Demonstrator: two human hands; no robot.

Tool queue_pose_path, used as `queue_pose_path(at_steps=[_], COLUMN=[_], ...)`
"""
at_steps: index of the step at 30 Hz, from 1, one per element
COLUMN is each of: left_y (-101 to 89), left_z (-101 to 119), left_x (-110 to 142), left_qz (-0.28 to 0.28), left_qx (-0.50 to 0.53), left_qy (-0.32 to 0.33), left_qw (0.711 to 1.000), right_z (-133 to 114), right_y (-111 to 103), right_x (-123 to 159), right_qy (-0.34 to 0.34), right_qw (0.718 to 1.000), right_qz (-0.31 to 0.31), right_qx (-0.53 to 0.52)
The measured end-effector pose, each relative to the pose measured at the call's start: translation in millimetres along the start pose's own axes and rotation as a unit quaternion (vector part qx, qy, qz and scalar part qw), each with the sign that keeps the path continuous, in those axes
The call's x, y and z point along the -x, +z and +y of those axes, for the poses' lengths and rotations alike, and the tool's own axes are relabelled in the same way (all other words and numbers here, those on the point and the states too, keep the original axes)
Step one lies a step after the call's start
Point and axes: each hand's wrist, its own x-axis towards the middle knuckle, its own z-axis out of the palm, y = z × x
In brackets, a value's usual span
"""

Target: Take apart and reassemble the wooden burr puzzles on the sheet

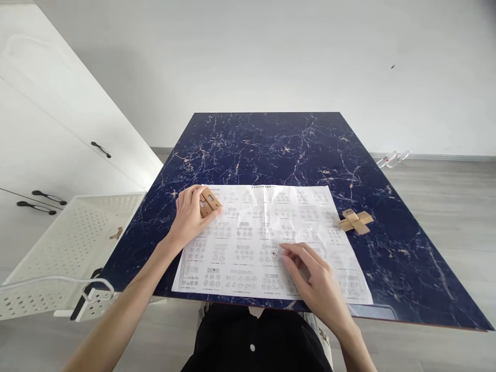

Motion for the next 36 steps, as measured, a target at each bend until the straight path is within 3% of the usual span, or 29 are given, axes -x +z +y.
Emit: queue_pose_path(at_steps=[3, 6, 9, 11, 13, 18, 23, 32, 36], left_y=[-8.0, -19.3, -27.7, -29.7, -28.9, -22.3, -21.5, -18.0, -17.7], left_z=[5.2, 22.8, 47.3, 61.6, 71.7, 80.3, 80.9, 80.4, 80.7], left_x=[18.0, 44.5, 71.7, 86.4, 96.9, 106.0, 105.7, 108.2, 108.5], left_qz=[0.012, 0.028, 0.013, -0.014, -0.044, -0.076, -0.068, -0.042, -0.037], left_qx=[-0.008, 0.006, 0.043, 0.086, 0.129, 0.188, 0.204, 0.191, 0.185], left_qy=[0.017, 0.015, 0.015, 0.022, 0.030, 0.027, 0.006, 0.000, 0.008], left_qw=[1.000, 0.999, 0.999, 0.996, 0.990, 0.979, 0.977, 0.981, 0.982], right_z=[3.6, 11.3, 20.2, 25.4, 30.4, 45.6, 54.8, 60.0, 48.9], right_y=[-12.2, -37.1, -65.9, -81.8, -93.3, -103.8, -97.7, -92.2, -78.4], right_x=[7.2, 13.0, 11.4, 6.3, -0.2, -13.5, -19.3, -28.4, -23.1], right_qy=[-0.015, -0.022, -0.033, 0.001, 0.050, 0.104, 0.080, 0.025, -0.002], right_qw=[0.999, 0.990, 0.958, 0.931, 0.912, 0.909, 0.919, 0.901, 0.931], right_qz=[0.028, 0.109, 0.233, 0.305, 0.338, 0.325, 0.282, 0.326, 0.311], right_qx=[0.022, 0.087, 0.164, 0.199, 0.226, 0.238, 0.263, 0.286, 0.192])
